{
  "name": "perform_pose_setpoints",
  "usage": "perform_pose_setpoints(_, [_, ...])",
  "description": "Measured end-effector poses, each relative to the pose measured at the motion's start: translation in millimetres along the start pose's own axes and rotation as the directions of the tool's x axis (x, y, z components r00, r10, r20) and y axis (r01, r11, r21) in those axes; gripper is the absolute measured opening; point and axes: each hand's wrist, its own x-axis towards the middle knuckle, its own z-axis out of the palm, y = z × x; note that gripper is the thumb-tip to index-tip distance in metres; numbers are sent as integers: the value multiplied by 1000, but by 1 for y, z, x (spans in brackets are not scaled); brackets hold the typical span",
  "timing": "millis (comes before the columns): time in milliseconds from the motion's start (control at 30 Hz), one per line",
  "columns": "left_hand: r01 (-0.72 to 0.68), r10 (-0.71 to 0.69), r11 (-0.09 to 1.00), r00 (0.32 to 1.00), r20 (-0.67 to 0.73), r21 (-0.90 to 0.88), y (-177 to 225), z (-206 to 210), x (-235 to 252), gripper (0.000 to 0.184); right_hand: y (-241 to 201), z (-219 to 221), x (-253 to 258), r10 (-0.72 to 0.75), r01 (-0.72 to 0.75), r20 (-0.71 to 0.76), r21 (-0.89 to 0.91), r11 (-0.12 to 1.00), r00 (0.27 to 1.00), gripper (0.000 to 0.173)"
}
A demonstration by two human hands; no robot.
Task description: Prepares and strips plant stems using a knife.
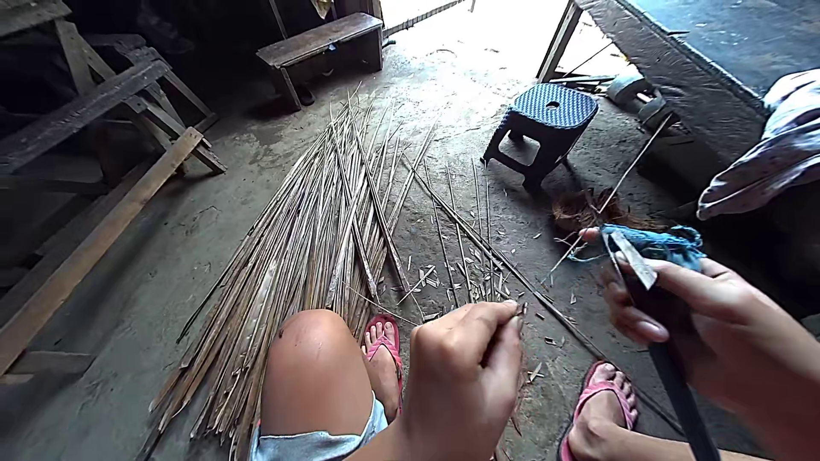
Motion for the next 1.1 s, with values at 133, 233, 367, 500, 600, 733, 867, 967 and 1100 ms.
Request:
perform_pose_setpoints(133, [111,-105,988,993,60,-110,-2,-3,2,17,4,-4,-10,-138,156,147,-121,980,980,18])
perform_pose_setpoints(233, [251,-222,949,962,160,-192,0,-6,5,16,10,1,-23,-19,43,323,-67,997,946,19])
perform_pose_setpoints(367, [265,-220,931,956,192,-250,3,-3,4,12,16,15,-33,116,-129,427,2,992,897,15])
perform_pose_setpoints(500, [188,-157,962,974,164,-198,3,1,1,12,17,19,-35,56,-93,390,75,993,919,18])
perform_pose_setpoints(600, [125,-103,979,985,140,-159,3,0,1,12,16,19,-36,0,-24,354,65,998,935,19])
perform_pose_setpoints(733, [83,-62,984,989,135,-159,2,0,-2,12,13,16,-31,-85,84,207,12,996,975,16])
perform_pose_setpoints(867, [74,-54,987,989,135,-144,3,-1,-3,12,4,2,-15,-78,72,139,48,996,987,16])
perform_pose_setpoints(967, [63,-51,993,992,113,-104,2,-1,-2,13,5,2,-23,-11,10,309,5,1000,951,17])
perform_pose_setpoints(1100, [44,-39,998,994,98,-52,2,1,-2,11,13,18,-38,81,-104,383,40,994,920,17])
